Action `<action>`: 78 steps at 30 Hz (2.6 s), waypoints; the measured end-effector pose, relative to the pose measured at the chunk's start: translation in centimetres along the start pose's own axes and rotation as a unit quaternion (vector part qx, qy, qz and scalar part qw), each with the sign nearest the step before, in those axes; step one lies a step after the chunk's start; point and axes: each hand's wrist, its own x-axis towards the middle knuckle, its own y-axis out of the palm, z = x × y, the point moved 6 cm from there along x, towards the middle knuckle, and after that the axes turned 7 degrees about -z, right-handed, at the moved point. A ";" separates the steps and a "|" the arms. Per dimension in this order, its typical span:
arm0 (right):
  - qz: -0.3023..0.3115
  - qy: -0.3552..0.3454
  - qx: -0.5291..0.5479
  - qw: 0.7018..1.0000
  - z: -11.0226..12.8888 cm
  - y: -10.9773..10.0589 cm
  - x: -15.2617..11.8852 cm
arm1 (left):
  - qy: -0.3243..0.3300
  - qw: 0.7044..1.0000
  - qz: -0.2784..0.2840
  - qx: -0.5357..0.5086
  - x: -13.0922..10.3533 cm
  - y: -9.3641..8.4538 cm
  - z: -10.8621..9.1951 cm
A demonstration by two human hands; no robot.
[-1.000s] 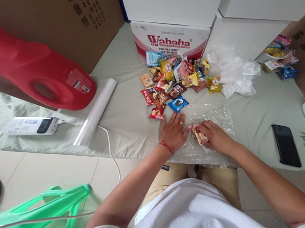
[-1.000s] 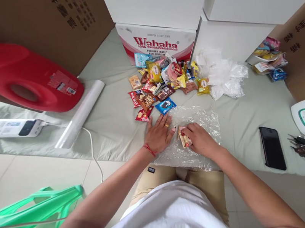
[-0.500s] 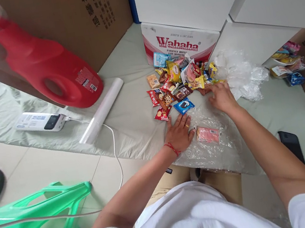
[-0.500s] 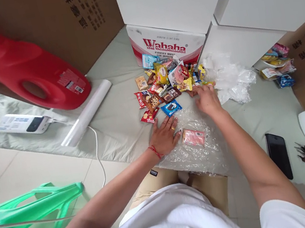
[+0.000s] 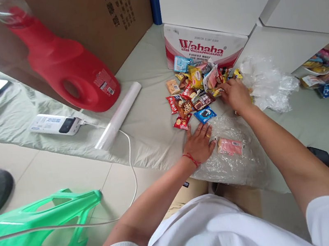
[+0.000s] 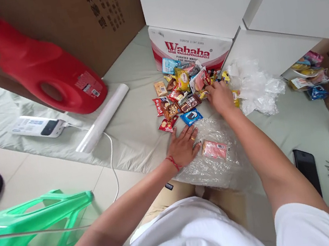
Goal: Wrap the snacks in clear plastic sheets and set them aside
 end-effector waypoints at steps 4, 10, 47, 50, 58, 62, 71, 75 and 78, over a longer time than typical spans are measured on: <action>-0.056 0.146 0.171 0.973 -2.6 -3.9 -5.2 | -0.003 1.000 -0.002 -0.009 -0.1 -0.1 0.0; 0.086 0.363 0.392 0.841 -3.5 -3.8 -17.3 | -0.007 1.000 -0.008 -0.016 -0.1 -0.5 -0.1; -0.035 -0.019 0.161 0.986 5.3 -6.8 -27.2 | 0.022 0.995 0.069 -0.068 0.1 -0.3 2.9; -0.019 -0.069 0.155 0.985 6.3 -6.4 -30.8 | 0.040 0.993 0.066 -0.084 0.3 -0.2 3.7; -0.041 -0.044 0.188 0.980 5.6 -5.4 -33.2 | 0.069 0.989 0.034 -0.127 1.1 0.3 5.9; -0.016 -0.049 0.246 0.968 5.1 -6.7 -31.3 | 0.074 0.989 0.026 -0.128 1.1 0.4 6.0; 0.015 0.027 0.220 0.975 1.4 -7.7 -21.2 | 0.062 0.988 0.015 -0.144 0.7 -0.4 5.9; 0.111 0.059 0.203 0.971 0.2 -4.0 -16.8 | 0.049 0.987 0.026 -0.153 1.0 -0.8 5.9; 0.185 0.085 0.153 0.967 0.2 -1.5 -15.5 | 0.027 0.984 0.014 -0.174 0.5 -1.9 6.1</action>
